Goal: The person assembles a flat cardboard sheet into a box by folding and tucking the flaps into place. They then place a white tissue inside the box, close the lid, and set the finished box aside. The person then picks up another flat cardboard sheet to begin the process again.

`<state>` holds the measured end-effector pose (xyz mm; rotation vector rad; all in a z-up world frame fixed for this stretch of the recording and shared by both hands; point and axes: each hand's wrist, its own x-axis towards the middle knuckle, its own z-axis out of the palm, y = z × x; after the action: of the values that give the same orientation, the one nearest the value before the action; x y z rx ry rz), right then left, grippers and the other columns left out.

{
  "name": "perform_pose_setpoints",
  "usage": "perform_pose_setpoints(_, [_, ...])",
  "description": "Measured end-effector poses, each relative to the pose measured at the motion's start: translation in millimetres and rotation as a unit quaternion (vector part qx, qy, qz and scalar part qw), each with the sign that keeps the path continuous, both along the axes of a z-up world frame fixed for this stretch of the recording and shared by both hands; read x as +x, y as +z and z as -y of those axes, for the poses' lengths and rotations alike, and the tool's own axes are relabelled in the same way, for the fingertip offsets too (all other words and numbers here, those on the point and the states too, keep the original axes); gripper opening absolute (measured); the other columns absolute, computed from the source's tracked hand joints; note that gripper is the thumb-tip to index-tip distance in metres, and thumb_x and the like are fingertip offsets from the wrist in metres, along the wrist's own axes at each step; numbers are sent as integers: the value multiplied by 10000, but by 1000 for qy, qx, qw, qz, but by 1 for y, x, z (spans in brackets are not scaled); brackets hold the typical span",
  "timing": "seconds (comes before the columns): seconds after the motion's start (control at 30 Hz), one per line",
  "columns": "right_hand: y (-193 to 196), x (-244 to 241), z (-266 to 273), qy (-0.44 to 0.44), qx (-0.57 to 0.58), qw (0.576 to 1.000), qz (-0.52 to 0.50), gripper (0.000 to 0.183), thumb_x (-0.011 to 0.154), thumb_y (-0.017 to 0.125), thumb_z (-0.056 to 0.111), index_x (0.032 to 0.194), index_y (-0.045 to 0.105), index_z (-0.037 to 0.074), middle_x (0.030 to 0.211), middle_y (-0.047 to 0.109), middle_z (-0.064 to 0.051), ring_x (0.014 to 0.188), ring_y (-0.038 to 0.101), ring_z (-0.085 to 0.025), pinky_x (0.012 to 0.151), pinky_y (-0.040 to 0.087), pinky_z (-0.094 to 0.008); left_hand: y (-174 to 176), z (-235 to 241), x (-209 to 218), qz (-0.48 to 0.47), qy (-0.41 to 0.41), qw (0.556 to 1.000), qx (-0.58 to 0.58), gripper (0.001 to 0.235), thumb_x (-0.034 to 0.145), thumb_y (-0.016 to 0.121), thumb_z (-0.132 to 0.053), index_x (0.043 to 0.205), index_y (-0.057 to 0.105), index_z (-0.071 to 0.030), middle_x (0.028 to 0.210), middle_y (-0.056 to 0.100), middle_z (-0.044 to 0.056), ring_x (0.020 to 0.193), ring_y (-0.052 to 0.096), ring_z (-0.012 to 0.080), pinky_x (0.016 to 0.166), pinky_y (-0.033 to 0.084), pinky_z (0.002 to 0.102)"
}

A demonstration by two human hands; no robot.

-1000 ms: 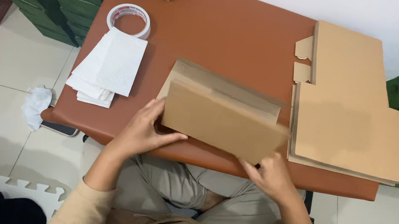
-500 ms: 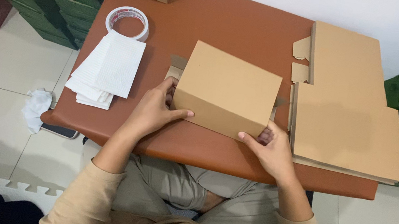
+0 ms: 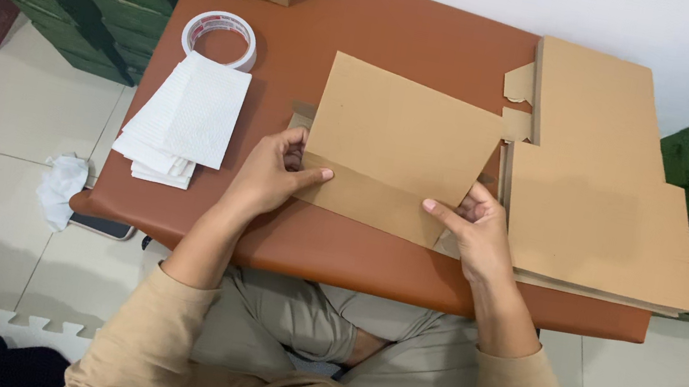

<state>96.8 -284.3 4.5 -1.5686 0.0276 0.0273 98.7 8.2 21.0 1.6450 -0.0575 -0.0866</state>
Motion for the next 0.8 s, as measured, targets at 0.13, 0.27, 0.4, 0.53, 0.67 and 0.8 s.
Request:
perform_pose_setpoints(0.13, [7, 3, 0, 15, -12, 1000, 22, 486, 715, 858, -60, 1153, 694, 73, 1044, 750, -60, 933, 696, -132, 852, 598, -320, 4, -1, 3, 4, 0, 1000, 29, 255, 730, 872, -100, 866, 659, -69, 807, 675, 33, 722, 659, 119, 643, 507, 209])
perform_pose_setpoints(0.27, [3, 15, 4, 42, -43, 998, 11, 479, 718, 863, -14, 1151, 687, 88, 1004, 754, -61, 899, 704, -135, 833, 596, -314, 11, -1, 12, 14, -31, 998, 49, 378, 675, 885, -67, 992, 684, -19, 883, 691, 115, 820, 676, 207, 721, 536, 295])
perform_pose_setpoints(0.4, [20, 16, -9, 25, -36, 999, 0, 428, 700, 880, 3, 1089, 716, 76, 972, 755, -47, 878, 707, -130, 788, 593, -285, 23, 11, 9, -13, -22, 1000, -3, 443, 680, 887, -77, 1074, 694, -15, 945, 724, 154, 893, 690, 249, 788, 572, 373])
perform_pose_setpoints(0.53, [-2, 21, -4, 6, -30, 1000, 6, 388, 695, 894, 8, 1047, 743, 67, 965, 768, -63, 860, 711, -132, 769, 596, -275, 17, 9, 10, -44, -14, 999, 4, 387, 704, 866, -79, 1058, 720, -20, 925, 715, 120, 869, 675, 227, 772, 579, 362])
perform_pose_setpoints(0.67, [-43, 36, 21, 7, -117, 990, 82, 359, 722, 893, -13, 1047, 762, 63, 944, 768, -101, 892, 708, -158, 758, 588, -315, -8, 3, 22, -7, -1, 996, 87, 386, 746, 856, -87, 1115, 741, -70, 1006, 737, 156, 990, 694, 304, 848, 562, 437])
perform_pose_setpoints(0.8, [9, 12, 10, 133, -265, 921, 253, 127, 872, 788, 233, 854, 773, 109, 874, 777, -38, 888, 719, -285, 839, 507, -377, 0, -6, 16, 177, 17, 933, 313, 511, 715, 832, -89, 1199, 672, -59, 1223, 643, 125, 1221, 555, 408, 1026, 359, 573])
